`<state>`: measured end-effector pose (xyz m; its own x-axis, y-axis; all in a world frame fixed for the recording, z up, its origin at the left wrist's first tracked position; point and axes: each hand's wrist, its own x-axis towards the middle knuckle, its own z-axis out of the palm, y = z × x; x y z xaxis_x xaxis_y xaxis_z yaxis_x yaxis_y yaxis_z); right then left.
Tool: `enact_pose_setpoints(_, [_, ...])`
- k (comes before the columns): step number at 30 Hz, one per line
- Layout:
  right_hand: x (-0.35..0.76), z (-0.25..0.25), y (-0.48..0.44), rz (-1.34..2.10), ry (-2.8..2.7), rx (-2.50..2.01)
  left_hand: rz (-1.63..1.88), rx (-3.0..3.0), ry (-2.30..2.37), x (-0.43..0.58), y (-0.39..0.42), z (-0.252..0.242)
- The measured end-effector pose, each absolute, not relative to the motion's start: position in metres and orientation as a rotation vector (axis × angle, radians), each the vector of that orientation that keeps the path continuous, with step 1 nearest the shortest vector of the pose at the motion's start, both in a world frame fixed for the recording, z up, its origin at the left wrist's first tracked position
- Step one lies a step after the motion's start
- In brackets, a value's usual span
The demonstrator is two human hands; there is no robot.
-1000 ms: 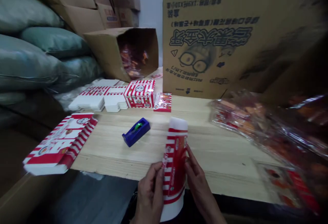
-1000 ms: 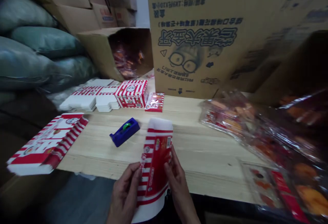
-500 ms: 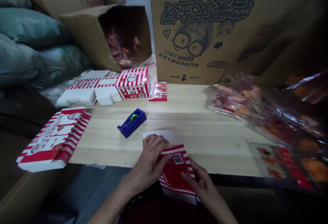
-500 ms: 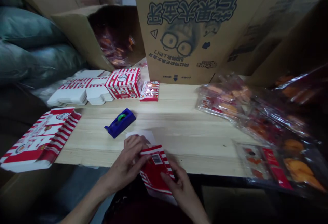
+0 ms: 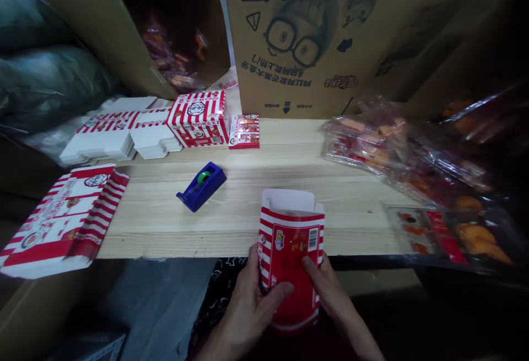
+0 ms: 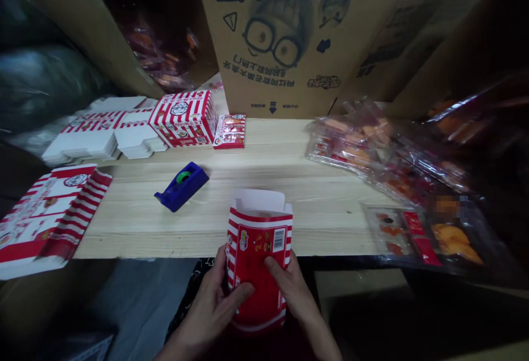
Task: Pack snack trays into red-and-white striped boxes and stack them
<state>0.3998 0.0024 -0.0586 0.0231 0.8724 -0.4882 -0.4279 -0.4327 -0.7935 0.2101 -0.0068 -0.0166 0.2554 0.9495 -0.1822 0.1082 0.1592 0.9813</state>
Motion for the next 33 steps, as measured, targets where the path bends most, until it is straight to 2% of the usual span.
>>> enact_pose_setpoints(5, [0.384, -0.053, 0.006, 1.544, -0.714, -1.316, 0.836, 1.148, 1.116, 0.215, -0.005, -0.017])
enact_pose_setpoints(11, [0.399, -0.039, 0.004, 1.738, -0.726, -1.079, 0.932, 0.872, 1.128, 0.196, 0.006, -0.028])
enact_pose_setpoints(18, [0.412, -0.039, 0.024, 1.842, -0.847, -0.904, 0.938, 0.858, 1.041, 0.186, 0.014, -0.037])
enact_pose_setpoints(24, [0.409, -0.049, 0.02, 1.832, -0.904, -0.904, 1.355, 0.925, 1.13, 0.183, 0.041, -0.031])
enact_pose_setpoints(29, [0.417, -0.057, 0.016, 1.82, -0.945, -0.973, 1.242, 1.018, 1.141, 0.183, 0.047, -0.033])
enact_pose_setpoints(33, [0.411, -0.047, 0.017, 1.607, -0.914, -1.012, 1.234, 1.096, 1.208, 0.185, 0.05, -0.035])
